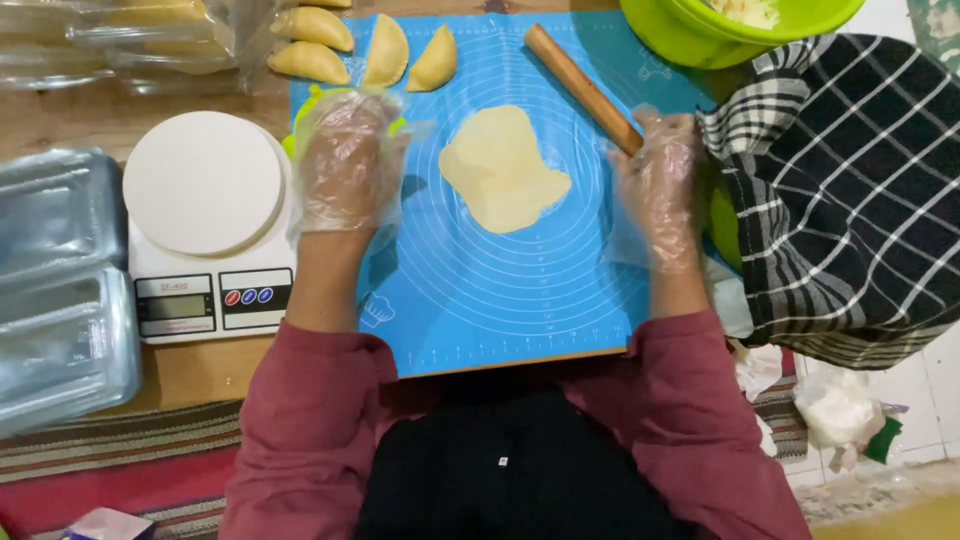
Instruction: A person is manually preparing pastries by rolling out dough with a rolling pin, adding filling, and folding them.
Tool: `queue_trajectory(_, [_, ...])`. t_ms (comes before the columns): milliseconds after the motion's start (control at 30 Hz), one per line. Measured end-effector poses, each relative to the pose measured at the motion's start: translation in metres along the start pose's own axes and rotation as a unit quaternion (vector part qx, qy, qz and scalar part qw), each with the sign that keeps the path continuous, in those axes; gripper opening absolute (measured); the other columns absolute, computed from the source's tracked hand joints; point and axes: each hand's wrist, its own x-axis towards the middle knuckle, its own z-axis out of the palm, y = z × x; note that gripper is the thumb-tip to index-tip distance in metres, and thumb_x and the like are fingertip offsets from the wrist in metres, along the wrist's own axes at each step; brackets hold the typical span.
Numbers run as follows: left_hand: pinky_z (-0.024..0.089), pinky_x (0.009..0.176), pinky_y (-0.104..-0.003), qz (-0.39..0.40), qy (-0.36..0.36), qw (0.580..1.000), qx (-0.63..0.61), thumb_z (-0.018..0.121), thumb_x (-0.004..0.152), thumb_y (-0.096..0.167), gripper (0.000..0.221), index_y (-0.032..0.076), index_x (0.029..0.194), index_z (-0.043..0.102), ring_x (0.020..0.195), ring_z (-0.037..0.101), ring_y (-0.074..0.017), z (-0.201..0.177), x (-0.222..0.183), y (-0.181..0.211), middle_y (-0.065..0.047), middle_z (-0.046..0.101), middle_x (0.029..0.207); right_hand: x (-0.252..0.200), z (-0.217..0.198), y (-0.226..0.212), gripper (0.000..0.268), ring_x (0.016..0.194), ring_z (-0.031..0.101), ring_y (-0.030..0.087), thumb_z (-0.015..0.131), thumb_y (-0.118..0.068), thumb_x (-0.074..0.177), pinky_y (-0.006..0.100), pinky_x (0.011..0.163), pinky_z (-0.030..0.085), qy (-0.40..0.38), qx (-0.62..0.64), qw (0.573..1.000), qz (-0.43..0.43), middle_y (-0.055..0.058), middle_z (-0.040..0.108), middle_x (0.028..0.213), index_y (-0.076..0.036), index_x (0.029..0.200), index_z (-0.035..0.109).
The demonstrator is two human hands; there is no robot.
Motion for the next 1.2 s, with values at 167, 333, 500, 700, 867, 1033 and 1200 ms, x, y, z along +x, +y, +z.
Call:
queue_trajectory(167, [0.056,0.085,-0.049,-0.217,-0.265,0.932,0.121,0.080,0.091,0.038,0.031,0.007,0.092,0.076,0.092,0.069,-0.0359,0.006,-0.005,-0.008,-0.014,0.072,0.092,0.014,0.069,0.055,0.012,0.074,0.067,0.043,0.072,-0.023,0.092,0.051,0.062,0.056,-0.068,-0.131,0.978,-0.145,0.013,0.063,0.073,-0.016,0.082,0.072])
queue_trajectory(333, [0.057,0.092,-0.053,-0.304,-0.301,0.898,0.103,0.091,0.077,0.025,0.041,0.001,0.106,0.077,0.102,0.072,-0.0427,-0.031,0.013,0.030,-0.022,0.075,0.101,0.017,-0.024,-0.092,0.015,0.084,0.073,0.042,0.070,-0.027,0.085,0.052,0.071,0.060,-0.253,-0.163,0.953,-0.021,0.014,0.075,0.074,-0.021,0.078,0.082])
queue_trajectory(500, [0.056,0.094,-0.053,-0.284,-0.290,0.906,0.116,0.093,0.073,0.036,0.046,0.005,0.103,0.077,0.104,0.072,-0.0402,-0.031,0.012,0.040,-0.018,0.075,0.099,0.020,-0.005,-0.075,0.015,0.085,0.074,0.043,0.073,-0.025,0.088,0.052,0.074,0.060,-0.261,-0.134,0.956,0.004,0.017,0.074,0.074,-0.014,0.082,0.081])
queue_trajectory(700, [0.054,0.099,-0.049,-0.232,-0.274,0.922,0.143,0.092,0.075,0.023,0.041,0.004,0.109,0.079,0.105,0.073,-0.0368,-0.011,-0.001,0.028,-0.019,0.076,0.104,0.012,-0.006,-0.065,0.018,0.077,0.070,0.043,0.067,-0.019,0.089,0.050,0.063,0.057,-0.212,-0.091,0.972,-0.041,0.018,0.066,0.064,-0.011,0.073,0.070])
queue_trajectory(867, [0.055,0.093,-0.051,-0.192,-0.298,0.927,0.127,0.084,0.081,0.017,0.020,0.009,0.098,0.080,0.099,0.074,-0.0343,-0.003,-0.013,0.029,-0.012,0.077,0.093,0.006,-0.014,-0.076,0.014,0.078,0.072,0.029,0.065,-0.022,0.091,0.043,0.067,0.056,-0.190,0.029,0.980,0.058,0.009,0.070,0.072,-0.014,0.102,0.067])
queue_trajectory(1033, [0.055,0.092,-0.053,-0.248,-0.323,0.907,0.109,0.088,0.077,0.034,0.025,0.013,0.086,0.079,0.089,0.074,-0.0329,-0.038,0.015,0.048,-0.010,0.076,0.085,0.010,-0.002,-0.074,0.044,0.076,0.073,0.026,0.087,-0.021,0.077,0.040,0.068,0.057,-0.222,0.073,0.971,0.057,0.014,0.073,0.078,-0.006,0.112,0.065])
queue_trajectory(1200, [0.056,0.085,-0.051,-0.178,-0.273,0.931,0.164,0.081,0.079,0.013,0.007,0.010,0.086,0.080,0.084,0.075,-0.0326,-0.048,0.010,0.045,-0.010,0.075,0.079,0.010,-0.003,-0.075,0.031,0.068,0.072,0.018,0.077,-0.009,0.081,0.032,0.059,0.058,-0.205,0.116,0.970,0.061,0.007,0.069,0.075,-0.011,0.110,0.066])
